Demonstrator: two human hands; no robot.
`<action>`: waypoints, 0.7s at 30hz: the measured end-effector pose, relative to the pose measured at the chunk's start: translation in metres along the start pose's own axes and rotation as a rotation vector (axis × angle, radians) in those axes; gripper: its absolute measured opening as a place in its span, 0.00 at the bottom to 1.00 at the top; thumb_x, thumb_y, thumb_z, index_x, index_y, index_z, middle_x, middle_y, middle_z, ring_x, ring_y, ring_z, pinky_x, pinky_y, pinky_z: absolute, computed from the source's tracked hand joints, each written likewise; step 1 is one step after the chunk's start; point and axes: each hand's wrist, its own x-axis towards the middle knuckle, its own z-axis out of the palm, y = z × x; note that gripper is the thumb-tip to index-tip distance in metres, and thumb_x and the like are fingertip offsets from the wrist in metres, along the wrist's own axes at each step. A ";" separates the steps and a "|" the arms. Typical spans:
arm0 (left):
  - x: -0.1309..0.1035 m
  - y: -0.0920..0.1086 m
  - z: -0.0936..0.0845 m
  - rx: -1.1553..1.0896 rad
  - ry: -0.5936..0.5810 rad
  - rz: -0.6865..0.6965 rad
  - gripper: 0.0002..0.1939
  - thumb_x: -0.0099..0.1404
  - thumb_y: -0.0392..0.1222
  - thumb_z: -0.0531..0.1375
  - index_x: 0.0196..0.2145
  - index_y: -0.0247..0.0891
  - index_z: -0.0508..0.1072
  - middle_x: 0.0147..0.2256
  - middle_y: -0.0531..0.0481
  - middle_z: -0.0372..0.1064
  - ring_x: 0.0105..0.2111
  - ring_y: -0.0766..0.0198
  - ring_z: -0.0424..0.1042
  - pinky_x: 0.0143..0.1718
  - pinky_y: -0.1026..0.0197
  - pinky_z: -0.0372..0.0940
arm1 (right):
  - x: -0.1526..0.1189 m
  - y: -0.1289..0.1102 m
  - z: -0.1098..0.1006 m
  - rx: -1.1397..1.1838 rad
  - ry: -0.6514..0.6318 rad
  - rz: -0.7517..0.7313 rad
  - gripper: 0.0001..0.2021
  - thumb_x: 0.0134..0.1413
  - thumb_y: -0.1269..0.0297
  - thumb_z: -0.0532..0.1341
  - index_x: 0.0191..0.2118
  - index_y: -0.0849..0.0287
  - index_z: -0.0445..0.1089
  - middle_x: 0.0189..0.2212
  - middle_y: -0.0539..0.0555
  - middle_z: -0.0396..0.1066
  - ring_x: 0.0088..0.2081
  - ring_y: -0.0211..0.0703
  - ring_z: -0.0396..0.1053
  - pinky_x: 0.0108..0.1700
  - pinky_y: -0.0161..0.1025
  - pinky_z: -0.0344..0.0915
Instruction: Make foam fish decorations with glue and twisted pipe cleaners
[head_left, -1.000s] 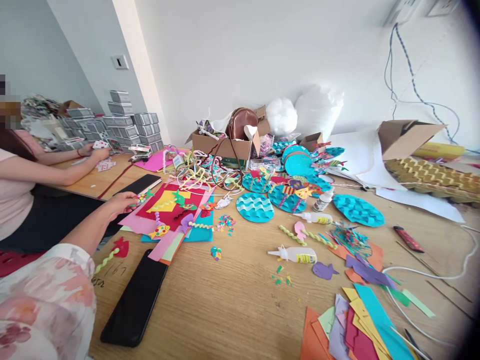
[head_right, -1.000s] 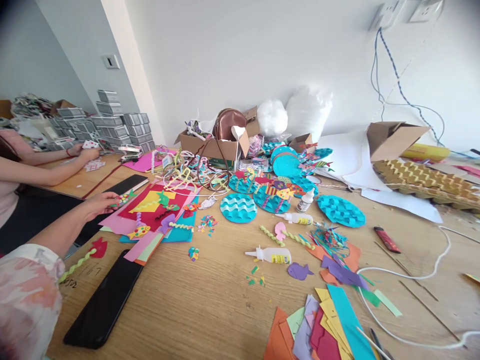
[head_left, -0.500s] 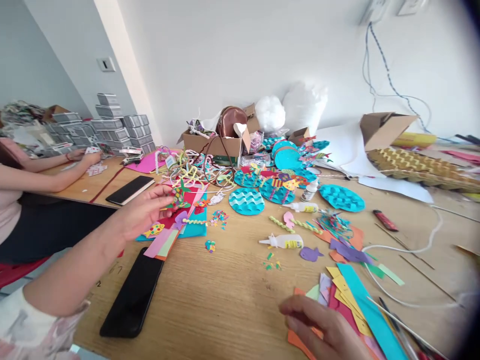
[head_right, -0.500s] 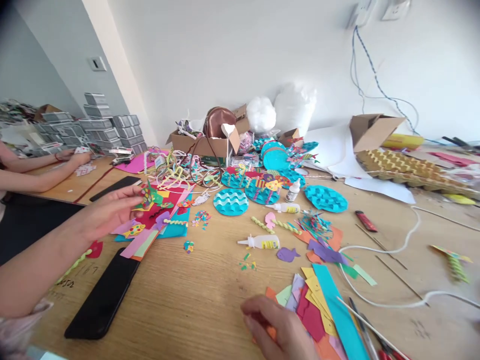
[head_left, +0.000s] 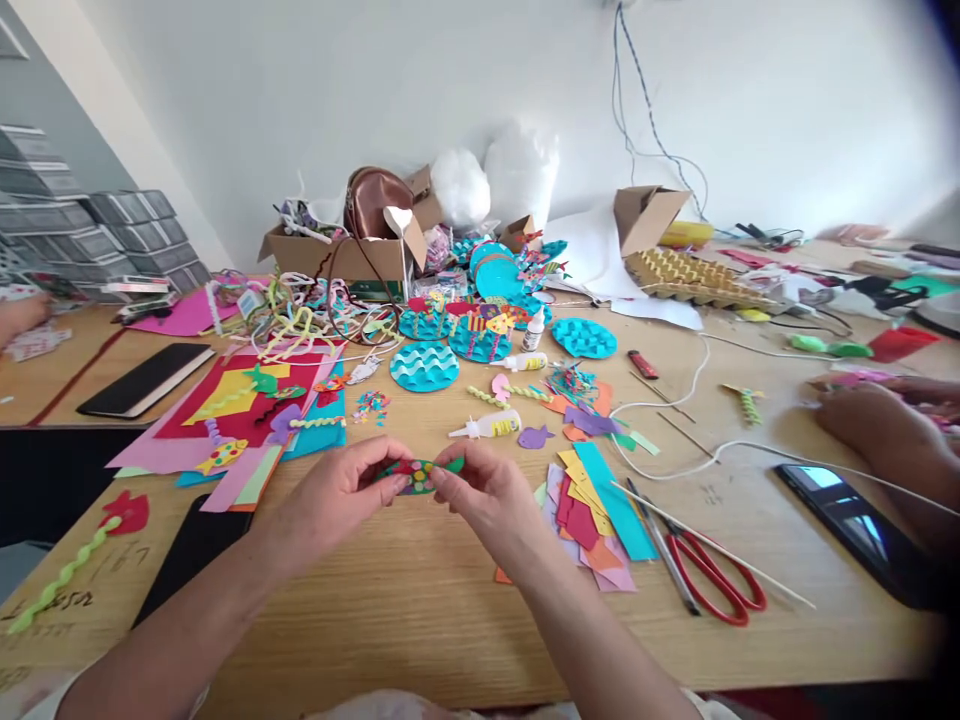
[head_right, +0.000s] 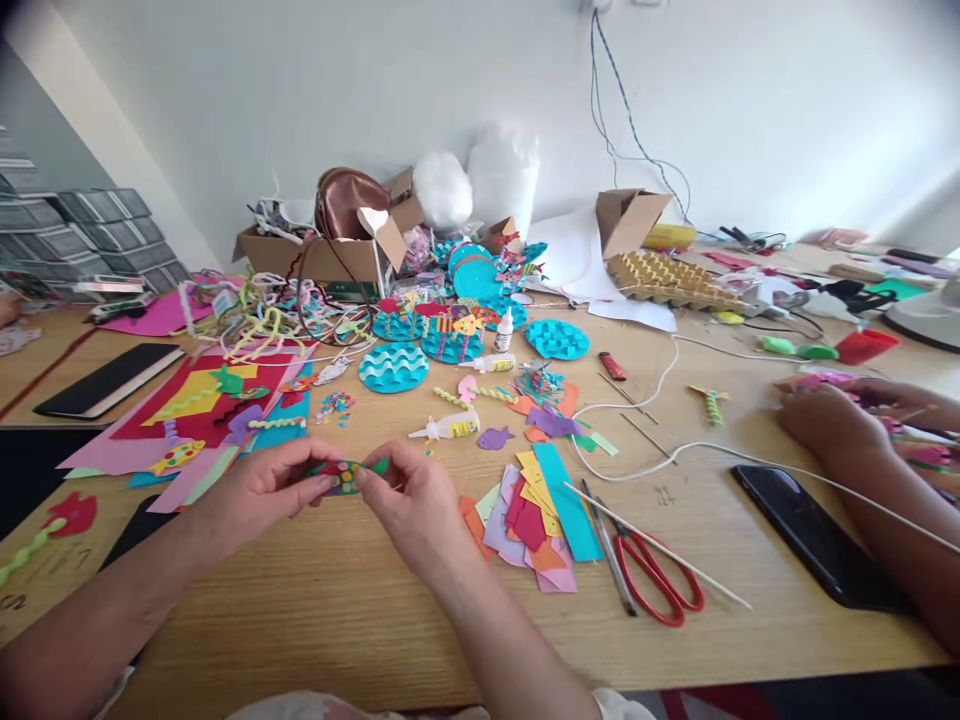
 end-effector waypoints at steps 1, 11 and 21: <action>-0.001 0.000 0.001 -0.028 -0.017 -0.011 0.09 0.55 0.44 0.60 0.33 0.41 0.73 0.25 0.54 0.65 0.22 0.67 0.61 0.21 0.67 0.55 | 0.001 0.003 0.000 0.069 -0.009 0.032 0.12 0.45 0.54 0.62 0.26 0.58 0.66 0.17 0.45 0.62 0.21 0.34 0.59 0.23 0.32 0.54; -0.007 -0.009 0.008 -0.196 0.027 -0.085 0.12 0.59 0.50 0.56 0.30 0.39 0.70 0.19 0.55 0.61 0.19 0.69 0.57 0.19 0.68 0.54 | 0.000 0.010 -0.003 0.341 0.000 0.170 0.14 0.39 0.53 0.66 0.24 0.59 0.66 0.13 0.44 0.64 0.17 0.30 0.58 0.20 0.29 0.54; -0.003 -0.007 0.014 -0.315 0.059 -0.200 0.13 0.56 0.51 0.58 0.28 0.38 0.67 0.19 0.56 0.59 0.18 0.71 0.57 0.16 0.70 0.50 | 0.000 0.023 -0.006 0.506 -0.021 0.258 0.14 0.37 0.58 0.68 0.26 0.59 0.65 0.13 0.43 0.65 0.15 0.28 0.59 0.19 0.26 0.54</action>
